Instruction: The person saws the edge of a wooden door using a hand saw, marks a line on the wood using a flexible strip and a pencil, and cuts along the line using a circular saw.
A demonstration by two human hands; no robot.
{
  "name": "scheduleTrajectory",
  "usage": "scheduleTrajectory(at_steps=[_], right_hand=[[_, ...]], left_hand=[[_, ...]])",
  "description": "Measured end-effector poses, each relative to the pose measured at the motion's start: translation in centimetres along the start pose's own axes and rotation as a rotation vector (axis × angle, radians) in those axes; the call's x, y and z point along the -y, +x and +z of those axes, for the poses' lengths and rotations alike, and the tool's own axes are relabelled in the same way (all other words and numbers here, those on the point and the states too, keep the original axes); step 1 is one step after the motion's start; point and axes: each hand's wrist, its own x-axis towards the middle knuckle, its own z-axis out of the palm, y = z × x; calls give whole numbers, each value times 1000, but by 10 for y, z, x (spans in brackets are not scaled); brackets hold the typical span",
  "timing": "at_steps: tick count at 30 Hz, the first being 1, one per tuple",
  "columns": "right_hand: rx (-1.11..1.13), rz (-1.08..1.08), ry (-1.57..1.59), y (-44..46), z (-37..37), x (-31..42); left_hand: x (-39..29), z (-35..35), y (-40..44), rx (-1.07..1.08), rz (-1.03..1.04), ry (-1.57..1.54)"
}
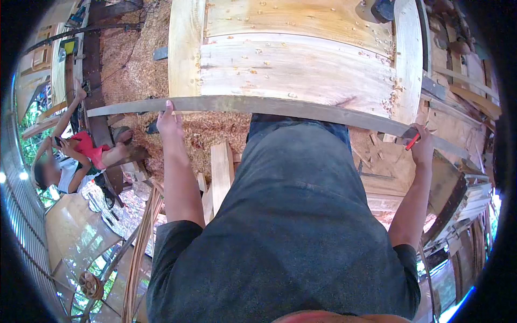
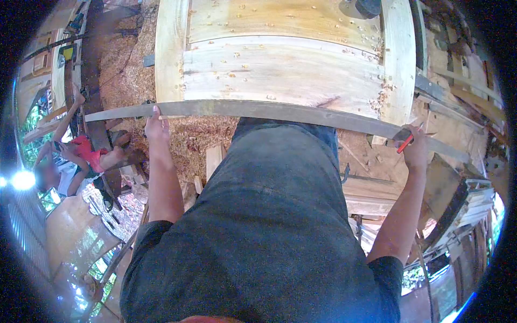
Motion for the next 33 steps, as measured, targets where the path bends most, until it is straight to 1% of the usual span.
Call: scheduleTrajectory(at_steps=[3, 10, 15, 18, 21, 24, 28, 30, 31, 33], right_hand=[[18, 1, 28, -1, -1, 1], [-43, -42, 12, -4, 0, 0], [-40, -50, 2, -1, 5, -11], [-50, -60, -51, -2, 2, -5], [-1, -38, 23, -1, 0, -5], [-55, -50, -25, -1, 7, -12], [-23, -57, -58, -7, -4, 3], [-10, -42, -42, -9, -9, 11], [-37, -60, -69, -8, -5, 6], [-90, -91, -135, -6, 5, -10]], left_hand=[[-1, 1, -2, -7, 1, 13], [3, -4, 7, 19, 4, 8], [-1, 0, 1, -13, 12, 36], [-1, 2, 1, -27, 17, 23], [-3, 3, -1, -39, 10, 31], [-1, 2, 1, -11, 20, -3], [1, 0, 3, -25, 21, -10], [0, -2, 1, 9, 22, -31], [1, -3, 1, 27, 19, -41], [1, -4, 6, -2, -9, -24]])
